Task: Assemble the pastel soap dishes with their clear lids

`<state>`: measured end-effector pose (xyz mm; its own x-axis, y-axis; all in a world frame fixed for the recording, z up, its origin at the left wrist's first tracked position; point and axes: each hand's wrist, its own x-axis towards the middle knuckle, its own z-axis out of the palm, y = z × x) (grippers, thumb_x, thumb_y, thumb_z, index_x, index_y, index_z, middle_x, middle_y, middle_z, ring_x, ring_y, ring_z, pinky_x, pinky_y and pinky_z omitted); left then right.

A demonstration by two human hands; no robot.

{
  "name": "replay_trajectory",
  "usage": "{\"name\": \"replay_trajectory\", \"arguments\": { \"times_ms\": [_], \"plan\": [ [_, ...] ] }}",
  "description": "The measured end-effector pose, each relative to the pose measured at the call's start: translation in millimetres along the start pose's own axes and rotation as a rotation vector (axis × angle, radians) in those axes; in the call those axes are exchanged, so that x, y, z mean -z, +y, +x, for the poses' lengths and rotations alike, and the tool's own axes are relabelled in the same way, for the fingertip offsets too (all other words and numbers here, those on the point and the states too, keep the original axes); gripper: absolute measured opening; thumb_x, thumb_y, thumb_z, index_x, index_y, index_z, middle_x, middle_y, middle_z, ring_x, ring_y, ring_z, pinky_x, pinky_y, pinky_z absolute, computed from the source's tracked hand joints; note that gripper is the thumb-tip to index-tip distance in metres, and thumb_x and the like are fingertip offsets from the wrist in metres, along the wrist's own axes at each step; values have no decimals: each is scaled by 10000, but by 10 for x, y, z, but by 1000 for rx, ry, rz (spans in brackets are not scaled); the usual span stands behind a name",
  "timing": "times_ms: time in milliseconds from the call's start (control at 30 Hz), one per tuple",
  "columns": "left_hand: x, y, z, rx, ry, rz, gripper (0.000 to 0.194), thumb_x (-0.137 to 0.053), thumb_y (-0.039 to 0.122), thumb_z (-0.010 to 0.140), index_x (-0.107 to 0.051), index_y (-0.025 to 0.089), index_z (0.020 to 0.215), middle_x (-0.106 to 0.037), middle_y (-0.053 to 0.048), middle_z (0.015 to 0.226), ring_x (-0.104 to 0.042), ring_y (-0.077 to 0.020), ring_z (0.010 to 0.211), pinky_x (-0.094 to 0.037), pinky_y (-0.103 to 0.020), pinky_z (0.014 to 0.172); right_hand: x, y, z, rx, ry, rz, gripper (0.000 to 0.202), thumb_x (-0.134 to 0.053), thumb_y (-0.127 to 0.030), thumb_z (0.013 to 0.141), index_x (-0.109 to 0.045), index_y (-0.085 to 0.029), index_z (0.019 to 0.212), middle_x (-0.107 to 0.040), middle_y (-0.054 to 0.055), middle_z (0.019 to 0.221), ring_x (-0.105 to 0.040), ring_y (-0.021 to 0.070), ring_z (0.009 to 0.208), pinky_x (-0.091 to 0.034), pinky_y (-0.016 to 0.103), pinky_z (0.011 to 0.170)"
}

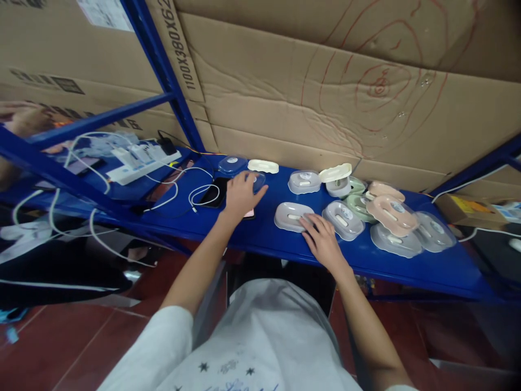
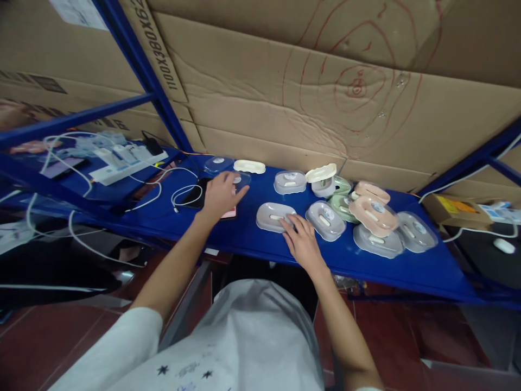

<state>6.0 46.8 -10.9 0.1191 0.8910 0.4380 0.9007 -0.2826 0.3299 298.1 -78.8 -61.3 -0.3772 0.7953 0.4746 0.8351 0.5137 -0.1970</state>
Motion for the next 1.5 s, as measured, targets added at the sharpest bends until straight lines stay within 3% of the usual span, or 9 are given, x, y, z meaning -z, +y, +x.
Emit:
{"name": "replay_trajectory", "arguments": {
  "times_ms": [67,167,300,500,667,867,1000,1167,1500],
  "plan": [
    [11,-24,263,175,-113,155,724,-640,605,973,-521,134,1510,-516,-317,1541,-536,-531,1381,-403,-683,1097,-4,-3,2,-16,-5,0,440,-476,-319,1107,-595,-289,1530,-587,125,1549,-509,328,1449,-464,557,1156],
    [-9,-5,549,260,-307,271,782,-731,545,919,-498,102,1520,-583,-351,1457,-587,-556,1324,-390,-698,1086,-13,4,-3,-24,-4,2,404,-479,-336,1111,-639,-260,1474,-594,139,1534,-515,334,1440,-473,565,1150],
    [64,-3,627,233,-324,257,690,-741,499,910,-552,104,1443,-684,-308,1331,-637,-512,1288,-440,-618,1081,-12,12,-10,-29,-2,36,399,-485,-326,1108,-638,-259,1470,-581,138,1543,-504,326,1457,-472,576,1181],
    [221,43,142,-56,-308,-226,504,-706,535,934,-611,233,1325,-744,-102,1256,-710,-328,1192,-538,-440,1045,18,-25,-19,-43,-10,166,514,-476,-326,1109,-464,-260,1618,-456,148,1646,-445,288,1549,-469,507,1244],
    [47,273,-293,-445,-334,-593,478,-713,445,960,-606,224,1371,-599,-120,1528,-578,-279,1434,-451,-442,1226,45,-29,-35,-101,97,201,743,-498,-353,1106,-128,-251,1742,-264,171,1765,-314,307,1630,-414,547,1280],
    [-170,276,-485,-523,-286,-553,477,-681,359,1018,-605,279,1482,-510,-92,1655,-409,-300,1591,-380,-536,1298,-4,39,-29,-4,44,156,639,-478,-327,1115,-276,-318,1720,-433,115,1700,-416,310,1579,-406,569,1282],
    [-261,215,-633,-537,-79,-504,407,-657,320,1051,-643,298,1457,-528,-118,1621,-507,-299,1511,-446,-578,1244,-12,38,-19,5,60,130,577,-480,-315,1113,-384,-316,1682,-504,111,1648,-487,311,1523,-442,563,1258],
    [-399,236,-781,-580,30,-480,490,-715,282,1018,-598,294,1494,-608,-131,1515,-548,-308,1468,-513,-589,1191,-6,33,-22,18,119,98,519,-493,-283,1105,-499,-311,1623,-583,115,1572,-559,307,1448,-489,549,1219],
    [-418,262,-829,-581,46,-409,446,-683,279,1036,-609,270,1476,-626,-131,1504,-541,-310,1488,-544,-571,1182,-33,46,-54,49,162,54,500,-535,-211,1083,-575,-295,1574,-643,117,1500,-614,289,1376,-539,492,1181]
  ]
}}
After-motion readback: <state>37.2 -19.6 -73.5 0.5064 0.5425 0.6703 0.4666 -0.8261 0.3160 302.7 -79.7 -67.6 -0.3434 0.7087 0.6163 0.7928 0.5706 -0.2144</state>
